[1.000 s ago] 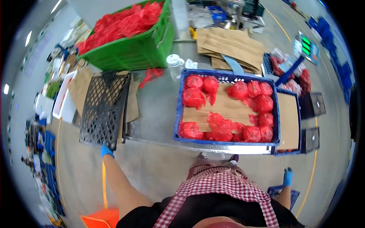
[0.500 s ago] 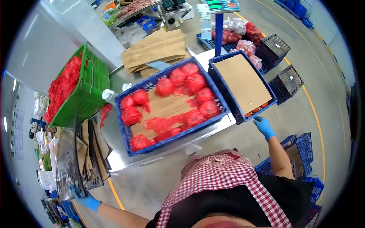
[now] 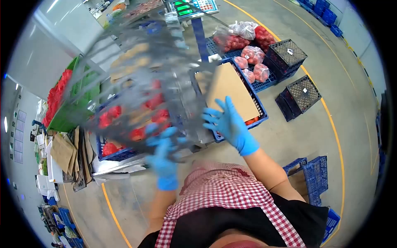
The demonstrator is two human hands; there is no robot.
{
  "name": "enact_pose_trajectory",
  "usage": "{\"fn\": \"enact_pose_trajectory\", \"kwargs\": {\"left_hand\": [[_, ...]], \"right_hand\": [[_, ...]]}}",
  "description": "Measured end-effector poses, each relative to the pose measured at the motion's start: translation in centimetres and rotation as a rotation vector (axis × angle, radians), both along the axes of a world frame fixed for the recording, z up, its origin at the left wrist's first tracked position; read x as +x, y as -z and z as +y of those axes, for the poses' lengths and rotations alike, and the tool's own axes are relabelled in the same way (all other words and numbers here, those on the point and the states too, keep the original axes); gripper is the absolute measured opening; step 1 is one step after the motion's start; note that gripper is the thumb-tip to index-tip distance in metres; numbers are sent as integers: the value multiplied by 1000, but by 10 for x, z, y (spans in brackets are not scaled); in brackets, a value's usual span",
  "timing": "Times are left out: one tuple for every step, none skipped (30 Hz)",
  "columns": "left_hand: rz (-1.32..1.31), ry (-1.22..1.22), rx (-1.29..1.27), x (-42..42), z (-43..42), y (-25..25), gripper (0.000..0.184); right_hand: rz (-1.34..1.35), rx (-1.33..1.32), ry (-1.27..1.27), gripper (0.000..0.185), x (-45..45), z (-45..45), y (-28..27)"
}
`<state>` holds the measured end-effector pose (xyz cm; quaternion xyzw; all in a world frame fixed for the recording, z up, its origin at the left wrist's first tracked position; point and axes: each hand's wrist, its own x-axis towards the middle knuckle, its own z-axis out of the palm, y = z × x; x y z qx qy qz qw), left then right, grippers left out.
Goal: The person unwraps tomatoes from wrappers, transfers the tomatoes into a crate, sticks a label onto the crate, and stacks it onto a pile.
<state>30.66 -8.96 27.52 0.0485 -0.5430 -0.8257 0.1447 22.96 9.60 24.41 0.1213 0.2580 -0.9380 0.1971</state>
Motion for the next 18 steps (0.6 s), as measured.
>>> {"fn": "enact_pose_trajectory", "kwargs": {"left_hand": [[-120, 153, -25, -2, 31, 15, 45], [-158, 240, -29, -2, 69, 22, 42], [-200, 327, -31, -1, 100, 29, 39], [-181, 518, -227, -9, 110, 61, 38], [44, 671, -495, -18, 114, 70, 40], [63, 773, -591, -33, 106, 103, 41], [91, 873, -686, -47, 99, 136, 42], [-107, 937, -605, -60, 85, 190, 41], [-660, 1107, -1252, -116, 97, 138, 37], [-623, 886, -352, -125, 75, 155, 47], [-509, 743, 570, -135, 54, 173, 59], [-560, 781, 524, -151, 55, 138, 67], [-567, 825, 473, -172, 56, 143, 64], [-579, 863, 427, -188, 59, 151, 62], [-619, 723, 271, -198, 65, 155, 58], [-649, 578, 112, -206, 71, 158, 54], [-680, 425, -40, -217, 76, 161, 51], [-679, 362, -75, -226, 77, 178, 47]], "right_hand": [[-32, 9, 55, 42, -8, 23, 6], [-70, 19, 113, 38, -12, 47, 18], [-103, 133, 226, 36, -16, 77, 57], [-133, 248, 337, 36, -20, 108, 92], [-205, 346, 392, 36, -17, 130, 102], [-272, 447, 444, 35, -13, 150, 109], [-309, 513, 428, 36, -13, 177, 121], [-352, 579, 409, 37, -14, 200, 132], [-364, 686, 421, 35, -14, 213, 134], [-383, 798, 429, 34, -15, 225, 131], [-320, 848, 436, 37, -19, 239, 139], [-339, 984, 419, 45, -29, 251, 151], [-320, 1070, 364, 48, -41, 263, 166], [-304, 1160, 300, 52, -51, 271, 174], [-296, 1218, 208, 53, -64, 274, 173], [-270, 1284, 151, 52, -80, 277, 186], [-222, 1340, 115, 51, -98, 276, 193], [-171, 1389, 80, 49, -118, 269, 197]]}}
